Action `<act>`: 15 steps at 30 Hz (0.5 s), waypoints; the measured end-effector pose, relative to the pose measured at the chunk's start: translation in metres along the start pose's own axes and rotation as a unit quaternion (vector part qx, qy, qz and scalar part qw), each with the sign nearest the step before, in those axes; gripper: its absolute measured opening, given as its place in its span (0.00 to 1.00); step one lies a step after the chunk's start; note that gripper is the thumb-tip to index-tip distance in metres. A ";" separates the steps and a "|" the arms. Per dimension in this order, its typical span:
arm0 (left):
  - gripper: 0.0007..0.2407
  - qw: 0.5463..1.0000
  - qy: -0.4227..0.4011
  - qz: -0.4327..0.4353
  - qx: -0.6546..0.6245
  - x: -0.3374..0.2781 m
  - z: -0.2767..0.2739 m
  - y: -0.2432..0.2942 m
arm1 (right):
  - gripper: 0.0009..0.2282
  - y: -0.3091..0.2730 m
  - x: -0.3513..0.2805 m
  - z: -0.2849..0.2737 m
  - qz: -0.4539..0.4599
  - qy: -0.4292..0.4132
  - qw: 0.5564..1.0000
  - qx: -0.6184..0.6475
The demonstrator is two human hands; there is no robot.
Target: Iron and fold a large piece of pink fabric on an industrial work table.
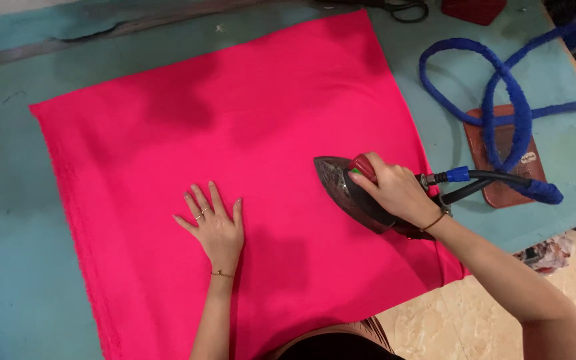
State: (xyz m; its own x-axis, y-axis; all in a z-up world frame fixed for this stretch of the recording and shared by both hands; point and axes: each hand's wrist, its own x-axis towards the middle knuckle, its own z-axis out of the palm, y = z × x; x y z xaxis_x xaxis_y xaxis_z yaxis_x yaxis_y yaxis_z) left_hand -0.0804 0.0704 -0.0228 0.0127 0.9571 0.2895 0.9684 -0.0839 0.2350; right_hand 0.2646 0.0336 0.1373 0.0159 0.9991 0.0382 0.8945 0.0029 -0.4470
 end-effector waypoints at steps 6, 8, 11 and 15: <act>0.31 1.000 0.003 -0.010 -0.008 -0.003 0.011 -0.008 | 0.22 -0.017 0.032 0.011 0.003 -0.070 0.997 -0.034; 0.31 0.997 0.001 -0.012 -0.076 -0.001 0.011 -0.010 | 0.21 -0.031 0.046 0.016 -0.078 -0.048 0.993 -0.080; 0.29 0.997 -0.005 -0.026 -0.077 0.004 -0.004 -0.022 | 0.22 -0.056 0.072 0.035 -0.103 -0.057 0.988 -0.100; 0.28 0.998 0.015 -0.050 -0.019 0.014 -0.011 -0.066 | 0.22 -0.095 0.118 0.063 -0.148 -0.060 0.982 -0.100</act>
State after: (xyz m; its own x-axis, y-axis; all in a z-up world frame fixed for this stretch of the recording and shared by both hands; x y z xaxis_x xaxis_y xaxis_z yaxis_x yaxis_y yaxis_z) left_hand -0.1471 0.0860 -0.0244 -0.0921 0.9527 0.2897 0.9545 0.0016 0.2983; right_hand 0.1536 0.1540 0.1274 -0.3001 0.9535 0.0287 0.9219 0.2976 -0.2481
